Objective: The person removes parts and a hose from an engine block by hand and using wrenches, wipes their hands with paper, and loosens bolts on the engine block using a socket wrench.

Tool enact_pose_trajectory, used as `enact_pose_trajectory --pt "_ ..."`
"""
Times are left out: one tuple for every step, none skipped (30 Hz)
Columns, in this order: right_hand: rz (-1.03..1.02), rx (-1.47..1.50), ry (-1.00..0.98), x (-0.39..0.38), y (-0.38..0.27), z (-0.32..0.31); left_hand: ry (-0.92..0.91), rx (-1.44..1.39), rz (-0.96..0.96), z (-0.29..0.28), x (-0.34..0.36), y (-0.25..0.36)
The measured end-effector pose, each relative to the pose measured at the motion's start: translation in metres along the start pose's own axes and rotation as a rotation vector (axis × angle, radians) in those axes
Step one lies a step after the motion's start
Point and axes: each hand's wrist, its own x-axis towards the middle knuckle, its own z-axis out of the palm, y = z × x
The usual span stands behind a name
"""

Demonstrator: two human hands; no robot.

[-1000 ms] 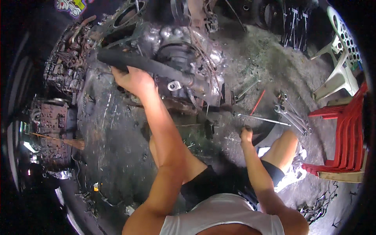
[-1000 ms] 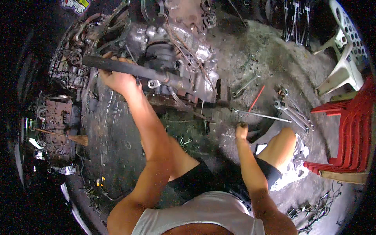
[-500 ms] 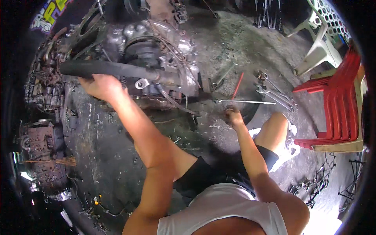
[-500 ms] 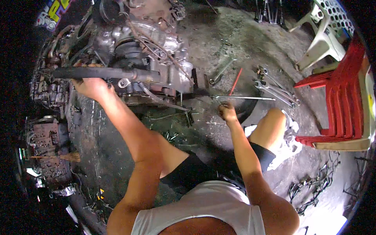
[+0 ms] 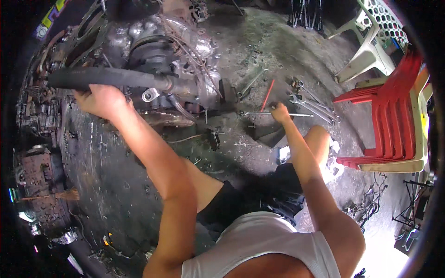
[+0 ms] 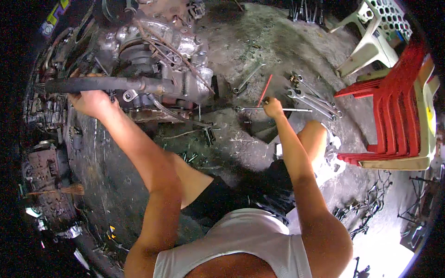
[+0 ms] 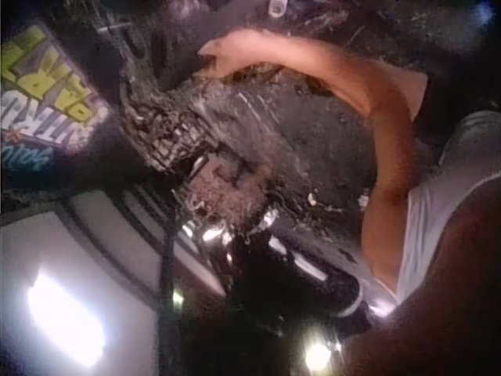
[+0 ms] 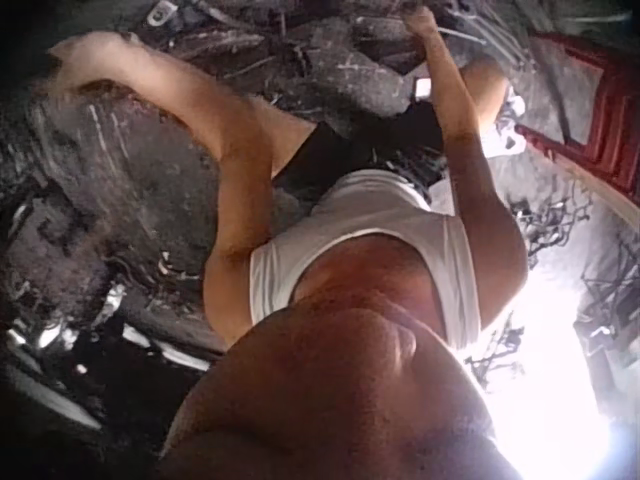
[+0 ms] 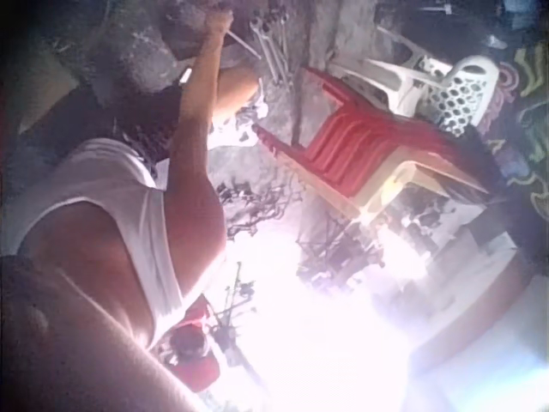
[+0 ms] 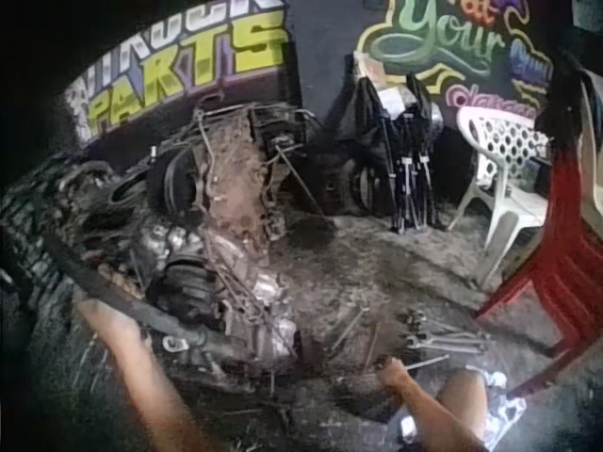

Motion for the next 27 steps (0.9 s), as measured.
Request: enact_pose_trajectory --pt "0.018 -0.053 -0.046 0.005 0.007 0.006 0.019 0.002 -0.019 0.003 -0.001 0.001" --pt "0.113 -0.018 -0.146 0.012 0.033 0.005 0.039 -0.017 -0.052 0.013 -0.008 0.000" --pt "0.179 -0.104 -0.089 0.009 0.045 0.011 0.049 -0.026 -0.047 0.016 -0.012 -0.004" --pt "0.233 -0.183 -0.035 -0.001 0.050 0.022 0.041 -0.022 -0.039 0.016 -0.016 -0.013" --pt "0.152 -0.142 0.076 -0.023 -0.008 0.042 0.033 0.040 0.019 -0.003 -0.006 -0.015" --pt "-0.097 0.037 0.235 -0.025 -0.021 0.041 0.001 0.021 -0.009 0.001 -0.009 -0.015" --pt "-0.260 0.261 0.364 -0.044 -0.087 0.038 -0.031 0.046 -0.019 -0.007 -0.007 -0.012" --pt "-0.514 0.375 0.423 -0.074 -0.168 0.009 -0.008 0.071 0.029 -0.017 0.000 -0.010" --pt "-0.629 0.444 0.469 -0.096 -0.217 -0.022 -0.016 0.009 -0.016 -0.011 -0.003 -0.006" --pt "-0.782 0.442 0.469 -0.108 -0.245 -0.034 -0.029 -0.037 -0.009 -0.007 -0.004 -0.007" --pt "-0.850 0.485 0.403 -0.122 -0.277 -0.048 -0.044 -0.082 -0.003 -0.005 -0.004 -0.009" --pt "-0.799 0.527 0.346 -0.134 -0.307 -0.050 -0.047 -0.048 -0.021 -0.002 -0.009 0.000" --pt "-0.783 0.520 0.374 -0.143 -0.333 -0.048 -0.044 -0.044 0.002 -0.005 -0.005 0.005" --pt "-0.623 0.699 0.242 -0.147 -0.344 -0.043 -0.050 -0.029 0.004 -0.003 -0.007 0.004" --pt "-0.456 0.871 0.106 -0.150 -0.351 -0.041 -0.056 -0.014 0.006 0.000 -0.008 0.003" --pt "-0.463 0.872 0.112 -0.149 -0.355 -0.040 -0.048 0.011 -0.002 0.001 -0.011 0.003" --pt "-0.501 0.870 0.183 -0.149 -0.356 -0.041 -0.046 0.008 0.000 0.005 -0.014 0.008" --pt "-0.539 0.868 0.254 -0.149 -0.357 -0.042 -0.066 -0.030 -0.033 0.008 -0.017 0.013" --pt "-0.543 0.866 0.256 -0.148 -0.356 -0.042 -0.087 -0.069 -0.066 0.010 -0.018 0.016" --pt "-0.556 0.906 0.252 -0.147 -0.356 -0.039 -0.103 -0.104 -0.072 0.009 -0.016 0.014" --pt "-0.569 0.946 0.249 -0.145 -0.356 -0.037 -0.099 -0.101 -0.058 0.007 -0.016 0.013" --pt "-0.580 0.955 0.244 -0.147 -0.357 -0.036 -0.110 -0.101 -0.053 0.005 -0.015 0.013" --pt "-0.552 0.962 0.212 -0.151 -0.361 -0.031 -0.122 -0.096 -0.044 0.001 -0.013 0.012" --pt "-0.521 0.963 0.190 -0.154 -0.363 -0.028 -0.130 -0.008 -0.074 -0.007 -0.009 0.005" --pt "-0.530 0.973 0.193 -0.154 -0.367 -0.026 -0.133 -0.008 -0.061 -0.013 -0.003 -0.003" --pt "-0.532 1.002 0.193 -0.152 -0.367 -0.024 -0.146 0.062 -0.007 -0.016 -0.001 -0.014" --pt "-0.541 1.043 0.190 -0.151 -0.370 -0.022 -0.159 0.138 0.060 -0.015 0.002 -0.017"
